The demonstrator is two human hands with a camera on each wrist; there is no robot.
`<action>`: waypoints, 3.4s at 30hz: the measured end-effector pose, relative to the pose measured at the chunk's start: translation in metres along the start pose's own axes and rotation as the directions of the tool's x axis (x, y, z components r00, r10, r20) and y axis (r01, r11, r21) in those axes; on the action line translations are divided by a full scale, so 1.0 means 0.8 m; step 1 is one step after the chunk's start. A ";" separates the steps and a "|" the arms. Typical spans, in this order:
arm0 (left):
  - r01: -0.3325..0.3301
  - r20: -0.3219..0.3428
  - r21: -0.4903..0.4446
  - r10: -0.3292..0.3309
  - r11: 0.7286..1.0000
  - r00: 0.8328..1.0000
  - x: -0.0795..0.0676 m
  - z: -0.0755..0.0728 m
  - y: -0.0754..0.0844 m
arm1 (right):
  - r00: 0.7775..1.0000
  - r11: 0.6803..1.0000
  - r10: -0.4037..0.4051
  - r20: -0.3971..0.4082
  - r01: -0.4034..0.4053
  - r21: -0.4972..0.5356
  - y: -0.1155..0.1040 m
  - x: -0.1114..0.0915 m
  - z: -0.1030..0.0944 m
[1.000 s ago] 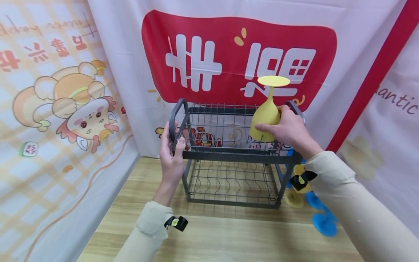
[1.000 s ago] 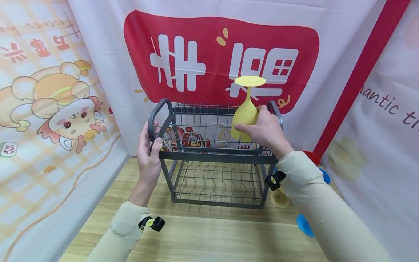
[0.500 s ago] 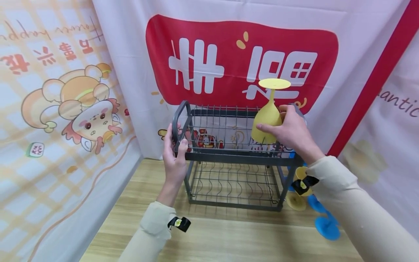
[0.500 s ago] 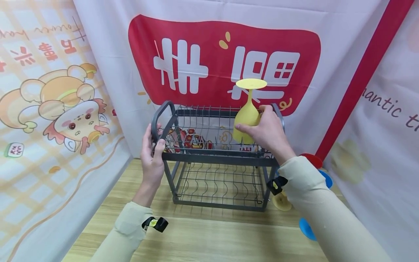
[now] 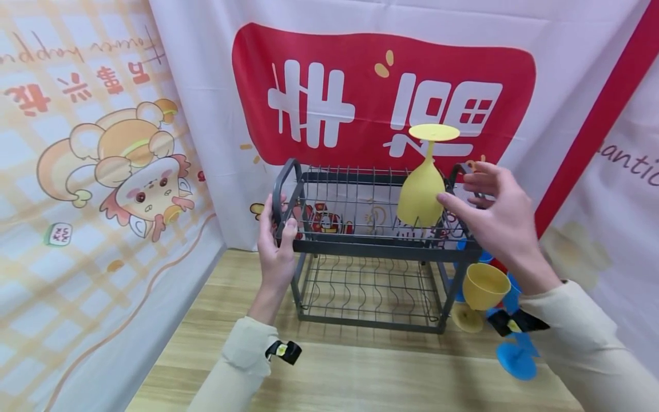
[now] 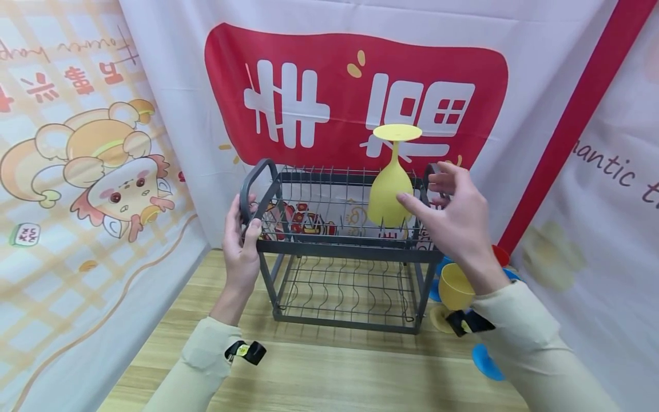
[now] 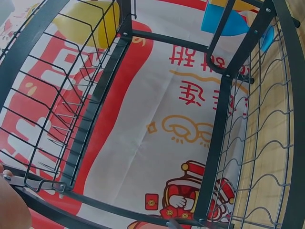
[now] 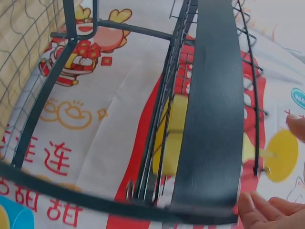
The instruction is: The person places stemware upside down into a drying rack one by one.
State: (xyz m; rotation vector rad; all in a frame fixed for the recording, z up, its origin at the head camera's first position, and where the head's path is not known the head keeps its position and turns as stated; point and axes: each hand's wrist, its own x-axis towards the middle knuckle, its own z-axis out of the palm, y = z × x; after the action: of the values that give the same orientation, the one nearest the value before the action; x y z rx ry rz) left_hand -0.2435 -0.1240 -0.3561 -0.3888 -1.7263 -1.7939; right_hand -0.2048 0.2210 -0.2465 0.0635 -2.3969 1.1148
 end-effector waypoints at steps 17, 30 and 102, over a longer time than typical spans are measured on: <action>-0.023 -0.001 0.000 0.023 1.000 1.000 0.001 0.001 -0.002 | 0.995 0.996 0.061 -0.079 -0.066 -0.055 0.130 -0.056 -0.051; -0.002 0.006 -0.014 0.003 1.000 1.000 0.000 0.003 -0.003 | 0.947 0.942 0.309 -0.081 -0.317 -0.107 0.226 -0.114 -0.059; -0.017 0.017 0.017 0.017 1.000 1.000 0.000 0.002 -0.002 | 0.734 0.729 0.679 0.008 -0.676 0.110 0.287 -0.194 0.007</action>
State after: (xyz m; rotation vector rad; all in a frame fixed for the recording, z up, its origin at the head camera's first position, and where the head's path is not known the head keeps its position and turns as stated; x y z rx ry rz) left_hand -0.2449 -0.1229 -0.3574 -0.4109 -1.7437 -1.7675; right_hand -0.1265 0.3447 -0.4819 -0.8673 -2.3738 1.5324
